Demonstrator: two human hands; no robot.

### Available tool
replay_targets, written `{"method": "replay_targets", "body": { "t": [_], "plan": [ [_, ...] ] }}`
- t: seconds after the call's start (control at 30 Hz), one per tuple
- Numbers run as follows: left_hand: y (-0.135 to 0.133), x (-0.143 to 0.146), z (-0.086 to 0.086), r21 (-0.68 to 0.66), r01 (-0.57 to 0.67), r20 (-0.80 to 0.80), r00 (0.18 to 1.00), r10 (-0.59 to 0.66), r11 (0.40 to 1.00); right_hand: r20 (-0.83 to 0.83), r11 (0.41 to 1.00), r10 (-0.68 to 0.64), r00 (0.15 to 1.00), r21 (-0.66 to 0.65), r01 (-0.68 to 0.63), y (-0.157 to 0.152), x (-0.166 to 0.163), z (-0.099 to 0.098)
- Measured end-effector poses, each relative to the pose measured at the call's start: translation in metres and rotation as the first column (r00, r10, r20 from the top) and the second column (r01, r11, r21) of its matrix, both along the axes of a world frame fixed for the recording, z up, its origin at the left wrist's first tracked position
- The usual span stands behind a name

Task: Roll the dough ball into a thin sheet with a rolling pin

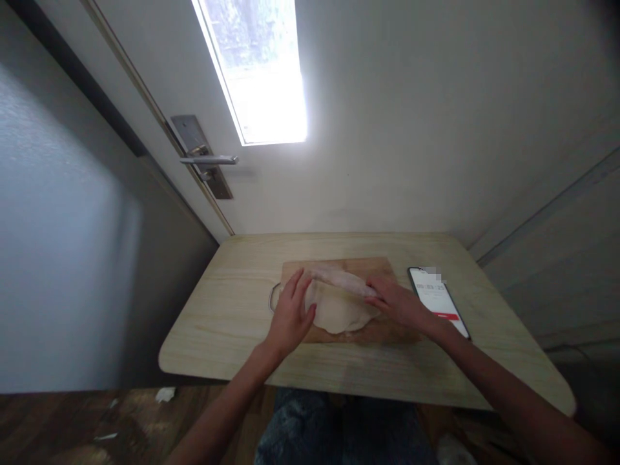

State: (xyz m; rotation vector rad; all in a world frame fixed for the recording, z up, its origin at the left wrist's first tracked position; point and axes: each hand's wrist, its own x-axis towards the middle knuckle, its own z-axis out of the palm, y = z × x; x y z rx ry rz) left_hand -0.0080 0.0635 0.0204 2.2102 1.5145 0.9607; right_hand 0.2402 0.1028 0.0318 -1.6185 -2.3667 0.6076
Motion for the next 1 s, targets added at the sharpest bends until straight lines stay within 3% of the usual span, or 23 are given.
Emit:
{"method": "replay_targets", "body": {
  "t": [0.1, 0.2, 0.3, 0.4, 0.5, 0.67, 0.9, 1.0],
  "plan": [
    [0.028, 0.004, 0.002, 0.005, -0.049, -0.008, 0.999, 0.049, 0.999, -0.119, 0.98, -0.198, 0.973, -0.049, 0.193, 0.001, 0.01, -0.008],
    [0.059, 0.016, -0.002, -0.13, -0.053, -0.127, 0.991, 0.036, 0.99, -0.278, 0.895, -0.431, 0.858, -0.256, 0.367, 0.002, 0.021, -0.015],
    [0.087, 0.035, -0.003, -0.322, -0.022, -0.264, 0.962, -0.067, 0.946, -0.399, 0.82, -0.555, 0.73, -0.407, 0.402, 0.003, 0.027, -0.024],
    [0.103, 0.049, -0.002, -0.432, -0.006, -0.29, 0.948, -0.133, 0.902, -0.421, 0.853, -0.512, 0.749, -0.355, 0.383, 0.002, 0.028, -0.031],
    [0.109, 0.054, -0.002, -0.458, -0.039, -0.28, 0.955, -0.102, 0.888, -0.345, 0.875, -0.48, 0.807, -0.256, 0.411, 0.002, 0.027, -0.035],
    [0.105, 0.053, -0.003, -0.491, -0.087, -0.206, 0.978, -0.019, 0.867, -0.336, 0.884, -0.466, 0.818, -0.198, 0.423, 0.0, 0.026, -0.036],
    [0.095, 0.044, 0.001, -0.613, -0.003, 0.072, 0.996, 0.059, 0.79, -0.319, 0.873, -0.484, 0.815, -0.238, 0.425, 0.001, 0.026, -0.035],
    [0.085, 0.037, -0.004, -0.617, -0.027, 0.281, 0.926, 0.252, 0.787, -0.318, 0.869, -0.491, 0.811, -0.249, 0.428, 0.001, 0.025, -0.035]
  ]
}}
